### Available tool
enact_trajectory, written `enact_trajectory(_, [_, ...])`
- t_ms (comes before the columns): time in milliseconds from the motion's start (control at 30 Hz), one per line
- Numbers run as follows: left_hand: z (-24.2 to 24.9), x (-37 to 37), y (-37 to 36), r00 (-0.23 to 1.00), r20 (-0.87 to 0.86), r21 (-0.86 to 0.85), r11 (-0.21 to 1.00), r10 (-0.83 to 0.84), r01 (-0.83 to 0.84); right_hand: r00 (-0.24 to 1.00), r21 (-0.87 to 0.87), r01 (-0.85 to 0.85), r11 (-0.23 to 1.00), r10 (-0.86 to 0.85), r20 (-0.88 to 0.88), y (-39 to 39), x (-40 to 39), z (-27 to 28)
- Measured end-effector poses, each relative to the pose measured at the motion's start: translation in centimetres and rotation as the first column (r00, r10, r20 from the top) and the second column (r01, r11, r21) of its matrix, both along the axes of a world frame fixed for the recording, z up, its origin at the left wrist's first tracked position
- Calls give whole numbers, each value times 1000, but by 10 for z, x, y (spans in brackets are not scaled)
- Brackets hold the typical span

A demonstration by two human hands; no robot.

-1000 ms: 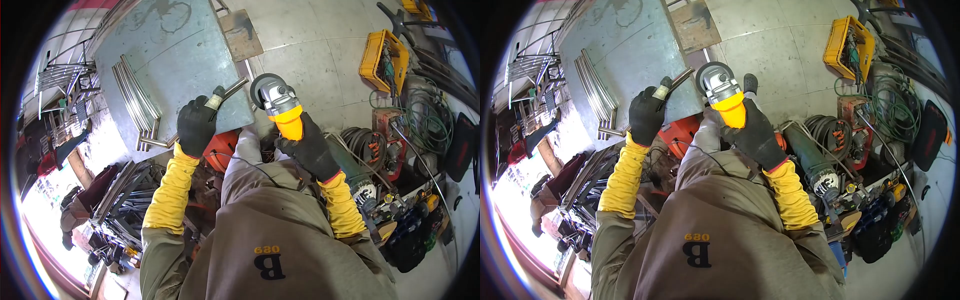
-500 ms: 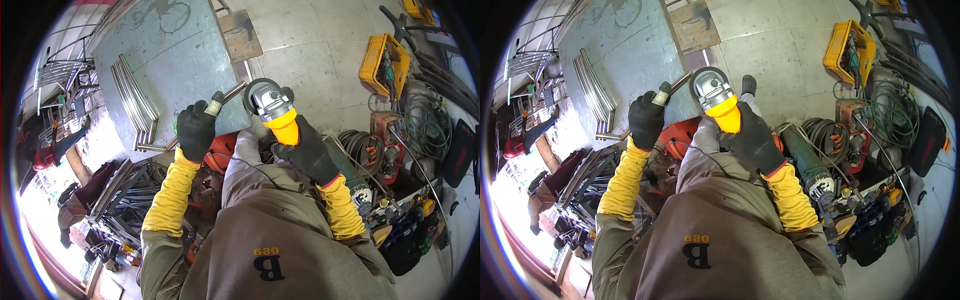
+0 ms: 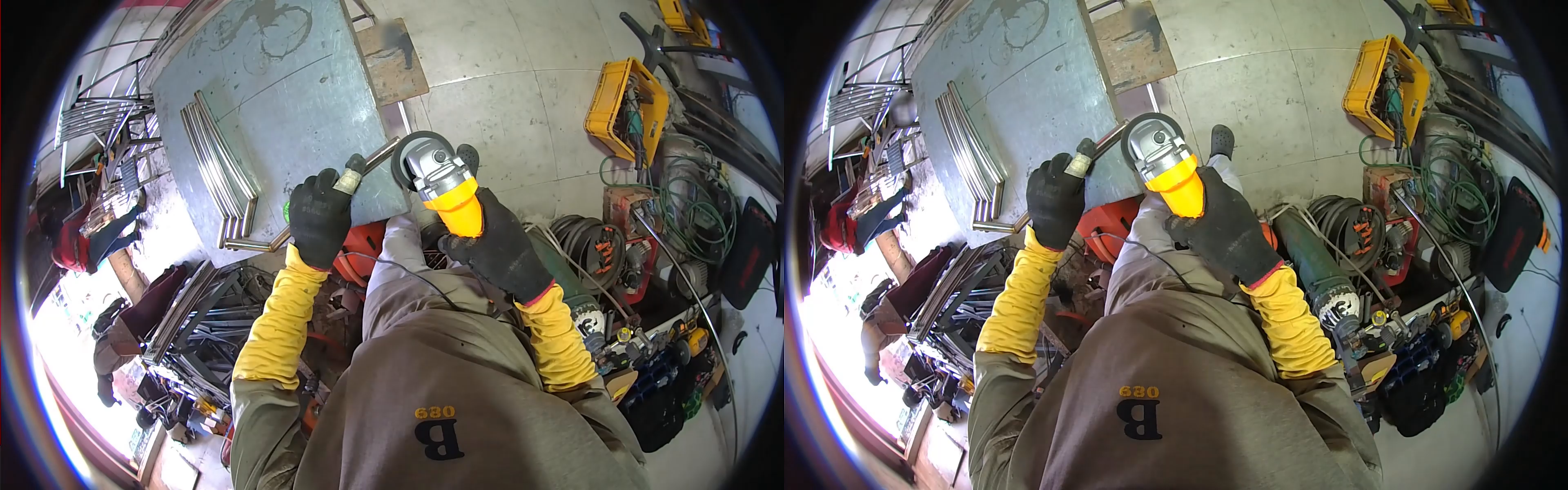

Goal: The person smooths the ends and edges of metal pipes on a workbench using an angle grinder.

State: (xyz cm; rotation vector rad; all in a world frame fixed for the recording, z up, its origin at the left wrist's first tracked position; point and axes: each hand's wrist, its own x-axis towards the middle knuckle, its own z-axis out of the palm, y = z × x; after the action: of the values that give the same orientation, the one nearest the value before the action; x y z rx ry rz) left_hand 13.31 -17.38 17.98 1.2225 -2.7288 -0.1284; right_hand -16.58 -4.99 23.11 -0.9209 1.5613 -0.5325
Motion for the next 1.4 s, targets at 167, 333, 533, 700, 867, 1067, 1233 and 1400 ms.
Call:
enact_trajectory(167, [2,0,-2,1000,3,20,1000,-4,4,998,-96,53,994,-55,-28,8,4,-7])
enact_trajectory(333, [1,-1,-2,999,-41,-16,1000,-20,19,998,-75,58,995,-57,17,2,2,-4])
enact_trajectory(533, [0,0,-6,998,-55,24,1000,-17,18,999,-79,49,996,-48,8,2,2,-3])
enact_trajectory(700, [2,0,-9,998,-65,82,997,0,5,998,-126,57,990,-54,20,7,1,-11])
enact_trajectory(867, [1,0,-10,996,-90,96,995,11,-2,998,-133,56,989,-51,39,-1,0,-7])
enact_trajectory(1067, [9,-4,-10,992,-95,247,967,87,-61,997,-142,54,988,-45,62,4,-1,-12])
enact_trajectory(1233, [7,-2,-11,993,-88,229,972,75,-53,997,-143,61,988,-53,60,1,-1,-8])
enact_trajectory(1400, [15,-7,-11,994,-68,228,971,87,-69,993,-140,72,988,-58,102,0,-1,-13])
